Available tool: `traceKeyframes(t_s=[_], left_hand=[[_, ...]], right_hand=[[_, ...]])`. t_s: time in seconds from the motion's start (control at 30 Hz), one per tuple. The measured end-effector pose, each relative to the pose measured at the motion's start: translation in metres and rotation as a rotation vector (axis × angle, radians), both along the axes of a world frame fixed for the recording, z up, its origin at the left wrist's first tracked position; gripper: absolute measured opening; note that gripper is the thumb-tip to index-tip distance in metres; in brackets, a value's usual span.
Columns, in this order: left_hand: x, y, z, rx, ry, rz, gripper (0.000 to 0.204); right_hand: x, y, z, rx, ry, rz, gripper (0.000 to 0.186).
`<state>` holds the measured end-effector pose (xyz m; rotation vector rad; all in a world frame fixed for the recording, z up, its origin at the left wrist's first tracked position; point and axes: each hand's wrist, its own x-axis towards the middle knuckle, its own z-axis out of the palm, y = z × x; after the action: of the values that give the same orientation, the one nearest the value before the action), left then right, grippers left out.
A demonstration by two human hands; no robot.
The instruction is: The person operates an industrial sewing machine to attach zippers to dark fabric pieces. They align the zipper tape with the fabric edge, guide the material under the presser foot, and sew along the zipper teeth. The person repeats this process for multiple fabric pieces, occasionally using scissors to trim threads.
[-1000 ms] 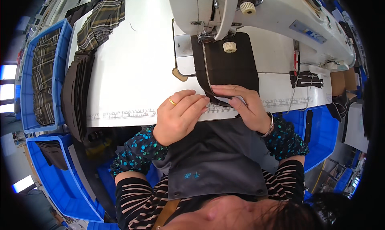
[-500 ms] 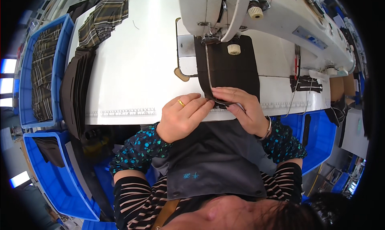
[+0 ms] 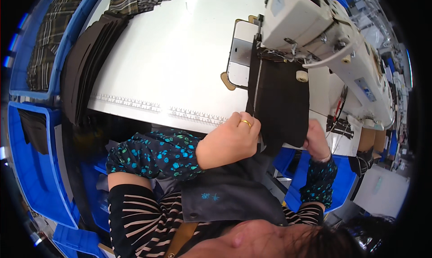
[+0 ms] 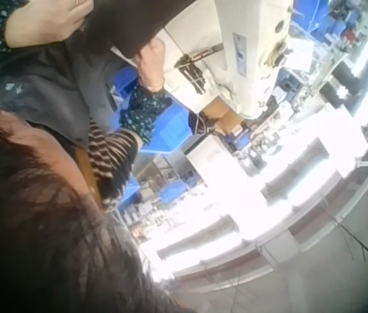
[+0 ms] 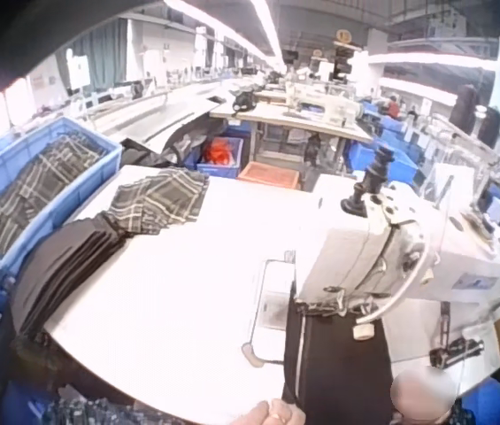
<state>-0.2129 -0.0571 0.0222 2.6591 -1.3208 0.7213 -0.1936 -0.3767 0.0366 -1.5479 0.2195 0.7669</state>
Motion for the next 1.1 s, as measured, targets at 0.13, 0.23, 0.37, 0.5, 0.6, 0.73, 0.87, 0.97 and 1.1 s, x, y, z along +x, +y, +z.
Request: traceKeyframes(t_s=[0.13, 0.23, 0.37, 0.5, 0.6, 0.73, 0.87, 0.97, 1.1], left_hand=[[0.0, 0.0, -0.003, 0.003, -0.077, 0.025, 0.016], [0.0, 0.002, -0.004, 0.004, -0.062, 0.021, 0.016], [0.0, 0.008, 0.002, 0.013, -0.022, 0.006, 0.015], [0.001, 0.01, -0.002, -0.014, 0.002, -0.015, 0.013], [0.001, 0.008, -0.008, -0.08, 0.048, -0.027, 0.01], [0.0, 0.015, -0.006, -0.159, 0.151, -0.018, 0.007], [-0.011, 0.029, 0.009, -0.044, 0.262, 0.035, 0.008], [-0.016, 0.027, 0.002, 0.004, 0.236, 0.075, 0.013], [-0.01, 0.032, 0.008, 0.022, 0.266, 0.037, 0.015]], right_hand=[[-0.032, 0.038, -0.003, -0.594, -1.002, 0.309, 0.022], [-0.036, 0.047, -0.02, -0.838, -1.291, 0.561, 0.028], [-0.036, 0.039, -0.029, -0.782, -1.295, 0.567, 0.033], [-0.036, 0.029, -0.033, -0.786, -1.336, 0.565, 0.033], [-0.035, 0.029, -0.03, -0.779, -1.36, 0.543, 0.032], [-0.03, 0.035, -0.02, -0.714, -1.425, 0.452, 0.019], [-0.034, 0.019, -0.01, -0.623, -1.412, -0.116, 0.013], [-0.032, 0.039, 0.013, -0.683, -1.465, -0.058, 0.007], [-0.025, 0.097, 0.008, -0.703, -1.424, 0.371, 0.036]])
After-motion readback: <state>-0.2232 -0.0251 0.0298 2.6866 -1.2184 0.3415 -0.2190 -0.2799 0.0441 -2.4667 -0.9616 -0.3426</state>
